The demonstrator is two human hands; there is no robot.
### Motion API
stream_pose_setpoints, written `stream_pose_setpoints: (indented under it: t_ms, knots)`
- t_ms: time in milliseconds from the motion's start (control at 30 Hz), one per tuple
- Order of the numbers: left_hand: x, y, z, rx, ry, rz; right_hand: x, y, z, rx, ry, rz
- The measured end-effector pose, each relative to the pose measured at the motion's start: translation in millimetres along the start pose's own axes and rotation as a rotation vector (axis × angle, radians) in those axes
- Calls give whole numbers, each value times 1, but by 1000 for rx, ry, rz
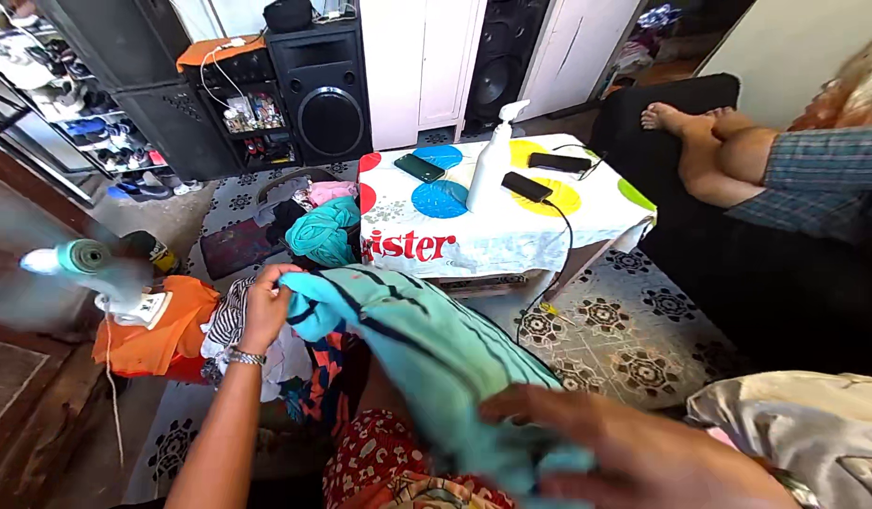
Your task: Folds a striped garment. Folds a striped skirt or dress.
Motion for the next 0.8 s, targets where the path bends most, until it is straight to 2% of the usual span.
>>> stream_pose_setpoints:
  t_ms: [33,67,100,167,200,300,400,467,533,600,667,733,800]
  knots:
    - [12,1,-1,101,42,98,10,-14,-1,95,41,37]
    - [26,-2,-6,245,109,191,6,-17,0,81,25,59]
    - [40,-7,-16,396,184,265,-12,-14,1,-10,-44,54]
    - [56,-23,-49,601,280,245,-77,-13,-1,-165,-305,-13]
    - [56,-33,-70,662,294,164,-115,-24,-6,-150,-477,-36]
    - [18,-70,-144,821,300,-168,-225,-90,-45,167,-955,-29]
    - [-30,-95,-228,1010,299,-485,-292,-155,-101,359,-1177,-8]
    - [-43,-100,-273,1022,311,-613,-313,-193,-130,415,-1288,134]
    - [-32,-100,-299,902,393,-616,-322,-220,-147,430,-1390,273]
    - [-11,-95,-309,764,463,-441,-333,-226,-153,413,-1437,236]
    - [6,-95,-312,700,444,-286,-337,-228,-154,446,-1478,195]
    - [14,-107,-314,773,455,-221,-335,-227,-153,518,-1518,131]
    - [21,-120,-313,922,488,-135,-335,-232,-160,623,-1540,62]
Point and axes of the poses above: each hand's wrist, its own z-axis towards the middle knuckle, its own y-axis out of the back of the hand, x = y × z, the point moved 10 cm from there along z, towards the middle knuckle, and after that the axes turned 15 degrees about -y, right-handed, at the moved point
